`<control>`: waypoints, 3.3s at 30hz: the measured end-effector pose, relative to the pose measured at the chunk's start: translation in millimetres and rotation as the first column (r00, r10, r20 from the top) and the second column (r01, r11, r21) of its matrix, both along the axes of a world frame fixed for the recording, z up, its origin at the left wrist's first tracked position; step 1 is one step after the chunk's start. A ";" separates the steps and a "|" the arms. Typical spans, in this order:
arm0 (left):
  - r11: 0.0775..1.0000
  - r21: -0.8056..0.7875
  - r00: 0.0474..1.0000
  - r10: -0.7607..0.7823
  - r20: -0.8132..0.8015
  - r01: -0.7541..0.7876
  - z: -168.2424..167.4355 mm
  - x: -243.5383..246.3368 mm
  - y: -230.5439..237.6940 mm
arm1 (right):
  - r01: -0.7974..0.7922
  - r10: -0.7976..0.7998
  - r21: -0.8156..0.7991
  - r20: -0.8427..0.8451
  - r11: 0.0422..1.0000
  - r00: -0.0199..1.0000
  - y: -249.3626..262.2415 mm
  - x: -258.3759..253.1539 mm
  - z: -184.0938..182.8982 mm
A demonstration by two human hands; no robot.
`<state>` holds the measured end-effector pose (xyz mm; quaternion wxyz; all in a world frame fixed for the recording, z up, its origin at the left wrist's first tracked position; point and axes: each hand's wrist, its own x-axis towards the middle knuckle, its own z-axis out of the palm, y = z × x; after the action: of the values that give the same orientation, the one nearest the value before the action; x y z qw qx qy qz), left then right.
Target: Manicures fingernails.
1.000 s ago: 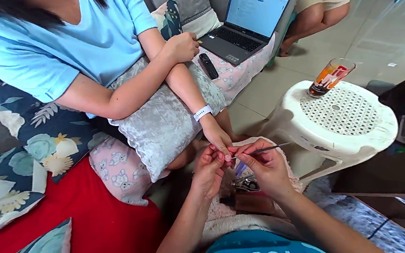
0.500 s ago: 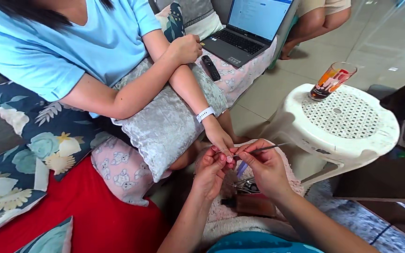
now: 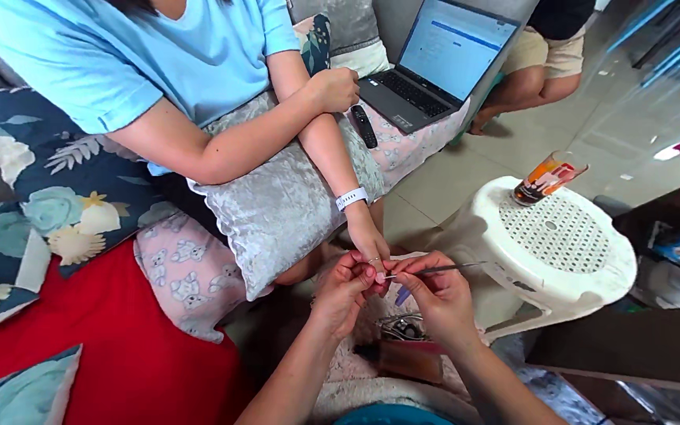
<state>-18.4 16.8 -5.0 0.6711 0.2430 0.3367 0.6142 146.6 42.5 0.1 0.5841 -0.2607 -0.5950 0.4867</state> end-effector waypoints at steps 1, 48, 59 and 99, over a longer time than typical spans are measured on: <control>1.000 0.004 1.000 -0.003 -0.018 0.003 0.3 -0.6 0.5 | 0.007 -0.007 0.007 0.003 1.000 1.000 2.5 -0.9 -1.1; 0.995 0.097 0.989 0.045 -0.138 -0.032 2.6 -3.2 0.6 | 0.227 -0.278 0.247 0.199 0.942 0.940 -10.3 -8.2 -1.6; 0.991 0.134 0.991 0.040 -0.128 -0.023 0.6 -5.2 1.4 | 0.197 -0.240 0.242 0.165 0.950 0.957 -12.0 -11.2 -3.2; 0.984 0.170 0.996 -0.056 0.075 0.043 -12.9 21.5 -0.6 | 0.088 0.130 -0.162 0.946 0.983 0.296 1.0 98.2 -14.1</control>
<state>3.0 16.2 -17.9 0.6761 0.2825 0.2503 0.6328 244.9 43.6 -14.0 0.0840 -0.5430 -0.7810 0.2969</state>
